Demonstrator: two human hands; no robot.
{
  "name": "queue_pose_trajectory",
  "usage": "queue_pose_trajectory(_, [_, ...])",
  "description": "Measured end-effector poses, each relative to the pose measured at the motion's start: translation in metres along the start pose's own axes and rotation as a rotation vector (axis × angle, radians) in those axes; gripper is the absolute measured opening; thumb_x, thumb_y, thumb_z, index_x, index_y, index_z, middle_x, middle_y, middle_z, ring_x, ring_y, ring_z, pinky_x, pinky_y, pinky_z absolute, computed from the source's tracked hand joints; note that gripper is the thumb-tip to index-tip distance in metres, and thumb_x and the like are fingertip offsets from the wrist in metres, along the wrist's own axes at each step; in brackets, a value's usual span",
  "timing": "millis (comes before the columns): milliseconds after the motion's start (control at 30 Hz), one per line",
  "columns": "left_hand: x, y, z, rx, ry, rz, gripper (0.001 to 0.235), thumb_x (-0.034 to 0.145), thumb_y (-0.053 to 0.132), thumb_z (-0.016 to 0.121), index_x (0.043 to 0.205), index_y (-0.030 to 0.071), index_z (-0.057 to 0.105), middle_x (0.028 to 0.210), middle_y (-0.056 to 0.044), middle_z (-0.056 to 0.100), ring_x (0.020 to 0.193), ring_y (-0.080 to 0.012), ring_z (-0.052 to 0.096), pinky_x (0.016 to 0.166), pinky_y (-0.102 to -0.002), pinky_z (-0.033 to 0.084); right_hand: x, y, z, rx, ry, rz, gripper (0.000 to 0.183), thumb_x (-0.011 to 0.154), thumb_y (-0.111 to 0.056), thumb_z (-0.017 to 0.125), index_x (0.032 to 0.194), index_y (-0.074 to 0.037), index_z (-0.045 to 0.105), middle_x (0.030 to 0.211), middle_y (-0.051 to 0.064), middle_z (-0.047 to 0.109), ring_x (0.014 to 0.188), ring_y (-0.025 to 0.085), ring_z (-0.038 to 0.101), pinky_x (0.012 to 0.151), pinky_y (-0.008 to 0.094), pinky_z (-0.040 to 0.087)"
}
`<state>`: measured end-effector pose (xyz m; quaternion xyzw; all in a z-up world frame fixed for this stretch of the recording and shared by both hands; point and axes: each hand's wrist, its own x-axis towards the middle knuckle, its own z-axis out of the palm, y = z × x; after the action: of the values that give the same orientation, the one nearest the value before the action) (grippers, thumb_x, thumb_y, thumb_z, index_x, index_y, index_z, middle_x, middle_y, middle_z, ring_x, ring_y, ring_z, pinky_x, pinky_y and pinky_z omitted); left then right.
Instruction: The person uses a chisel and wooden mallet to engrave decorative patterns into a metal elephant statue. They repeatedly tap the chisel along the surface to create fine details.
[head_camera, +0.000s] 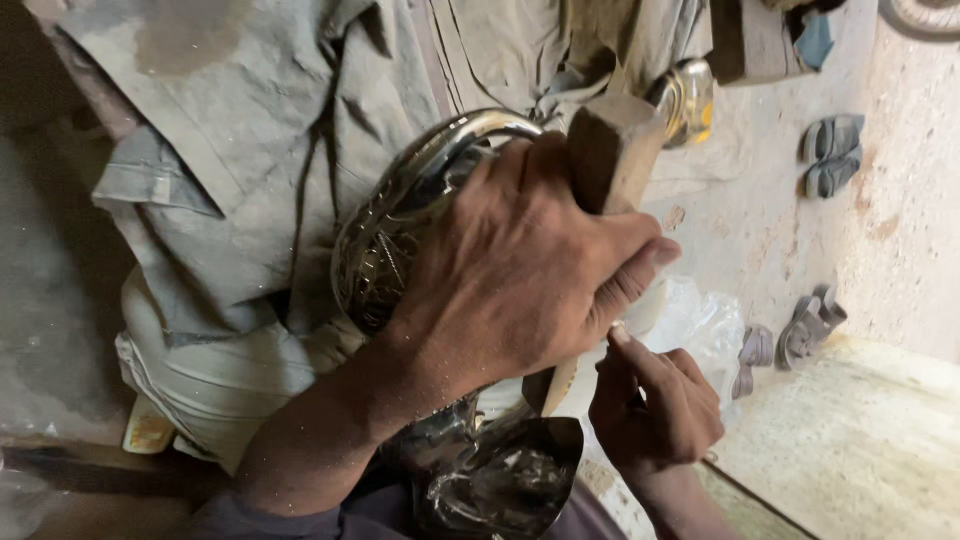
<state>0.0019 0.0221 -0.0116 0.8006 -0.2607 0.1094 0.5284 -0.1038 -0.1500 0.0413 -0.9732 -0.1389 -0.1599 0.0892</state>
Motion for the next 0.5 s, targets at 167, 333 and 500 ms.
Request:
queue_pose_trajectory(167, [-0.004, 0.0, 0.006, -0.029, -0.045, 0.019, 0.053, 0.112, 0.052, 0.039, 0.101, 0.017, 0.078, 0.082, -0.006, 0.05, 0.079, -0.0229, 0.051, 0.079, -0.044, 0.049, -0.002, -0.002, 0.0, -0.013, 0.074, -0.034, 0.019, 0.088, 0.01, 0.074, 0.105, 0.001, 0.072, 0.062, 0.003, 0.06, 0.051, 0.012, 0.054, 0.049, 0.024, 0.039])
queue_pose_trajectory(333, [-0.001, -0.006, 0.001, 0.022, -0.005, 0.007, 0.052, 0.11, 0.053, 0.04, 0.1, 0.019, 0.078, 0.08, -0.007, 0.05, 0.076, -0.0226, 0.05, 0.071, -0.042, 0.048, 0.004, -0.001, 0.0, -0.048, -0.002, -0.052, 0.02, 0.1, 0.01, 0.071, 0.117, -0.001, 0.069, 0.074, 0.006, 0.068, 0.06, 0.012, 0.061, 0.059, 0.024, 0.047])
queue_pose_trajectory(500, [-0.003, -0.005, 0.006, -0.023, -0.02, 0.028, 0.053, 0.111, 0.053, 0.039, 0.095, 0.018, 0.076, 0.079, -0.005, 0.048, 0.075, -0.0216, 0.049, 0.073, -0.043, 0.048, -0.026, 0.01, -0.001, -0.052, 0.056, -0.021, 0.02, 0.097, 0.011, 0.072, 0.114, -0.001, 0.072, 0.073, 0.005, 0.063, 0.059, 0.012, 0.059, 0.055, 0.024, 0.043])
